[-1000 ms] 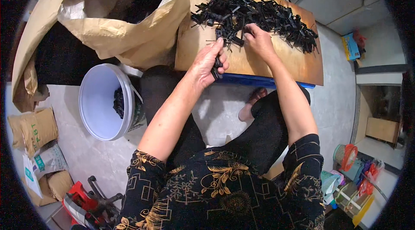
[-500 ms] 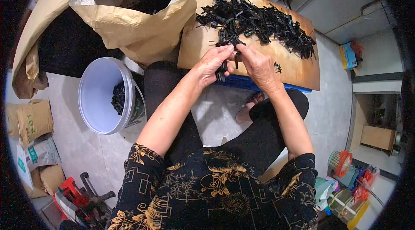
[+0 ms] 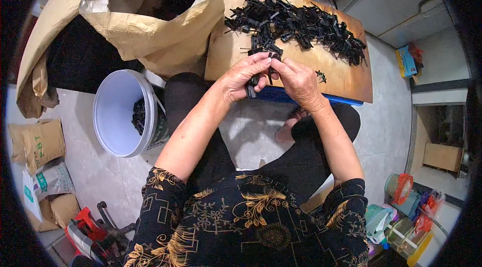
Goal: Sorting small black components from a table into a bucket.
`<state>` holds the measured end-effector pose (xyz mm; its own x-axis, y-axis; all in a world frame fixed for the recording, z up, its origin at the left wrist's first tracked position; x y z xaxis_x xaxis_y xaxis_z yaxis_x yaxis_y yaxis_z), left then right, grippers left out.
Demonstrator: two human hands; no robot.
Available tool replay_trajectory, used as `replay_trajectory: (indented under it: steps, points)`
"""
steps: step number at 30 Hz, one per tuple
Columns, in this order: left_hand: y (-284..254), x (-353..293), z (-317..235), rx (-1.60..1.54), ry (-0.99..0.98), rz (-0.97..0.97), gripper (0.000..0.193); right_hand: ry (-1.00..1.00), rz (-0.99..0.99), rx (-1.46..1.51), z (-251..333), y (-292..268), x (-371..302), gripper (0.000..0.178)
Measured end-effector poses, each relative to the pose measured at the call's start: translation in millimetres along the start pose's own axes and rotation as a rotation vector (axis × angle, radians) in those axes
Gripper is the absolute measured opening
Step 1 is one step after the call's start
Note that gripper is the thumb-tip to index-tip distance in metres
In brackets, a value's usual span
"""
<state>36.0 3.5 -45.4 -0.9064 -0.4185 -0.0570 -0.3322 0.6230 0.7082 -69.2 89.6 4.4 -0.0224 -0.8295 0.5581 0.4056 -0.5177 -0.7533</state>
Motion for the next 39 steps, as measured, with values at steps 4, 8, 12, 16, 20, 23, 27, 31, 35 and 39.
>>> replay_trajectory:
  steps: [4, 8, 12, 16, 20, 23, 27, 31, 35, 39]
  points:
    - [0.9, -0.8, -2.7, 0.007, 0.025, -0.063, 0.034, 0.227, 0.024, 0.351, -8.1, 6.5, -2.5, 0.026]
    - [-1.4, 2.1, -3.8, 0.084, 0.057, -0.073, 0.037, 0.459, -0.065, 0.687, -15.1, 16.9, -6.9, 0.023]
    - [-1.7, 3.0, -3.1, 0.207, 0.146, -0.176, 0.037, 0.793, 0.128, 0.885, -26.1, 33.4, -13.5, 0.037]
    - [6.6, 1.6, -9.0, 0.452, 0.219, -0.253, 0.037, 0.918, 0.215, 0.958, -23.2, 36.6, -11.1, 0.04]
    - [5.9, 4.9, -7.8, 0.556, 0.229, -0.277, 0.036, 0.947, 0.278, 1.066, -22.5, 37.0, -7.2, 0.041]
    - [4.7, 9.5, -5.9, 0.639, 0.296, -0.285, 0.03, 0.981, 0.262, 1.071, -24.5, 39.4, -6.6, 0.042]
    - [2.9, 9.5, -4.2, 0.678, 0.3, -0.318, 0.029, 0.984, 0.308, 1.078, -29.4, 48.9, -8.4, 0.043]
    - [1.7, 11.8, -3.3, 0.739, 0.276, -0.344, 0.029, 1.003, 0.244, 1.048, -32.0, 52.9, -7.5, 0.039]
    - [2.7, 10.7, -4.2, 1.114, 0.629, -0.346, 0.03, 1.035, 0.246, 1.038, -29.2, 55.7, -4.4, 0.035]
    - [4.3, 11.7, -3.3, 1.312, 0.749, -0.399, 0.028, 1.14, 0.274, 1.076, -28.4, 60.0, -4.4, 0.028]
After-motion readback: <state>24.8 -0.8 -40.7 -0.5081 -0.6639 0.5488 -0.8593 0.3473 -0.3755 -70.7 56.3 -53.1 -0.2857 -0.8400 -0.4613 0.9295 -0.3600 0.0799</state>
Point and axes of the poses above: each hand's wrist, its own x-axis towards the middle knuckle, its own y-axis out of the palm, z = x × y, the point moved 4 cm from there along x, towards the middle knuckle, and after that the axes turned 9 degrees about y, right-handed, at the moved point
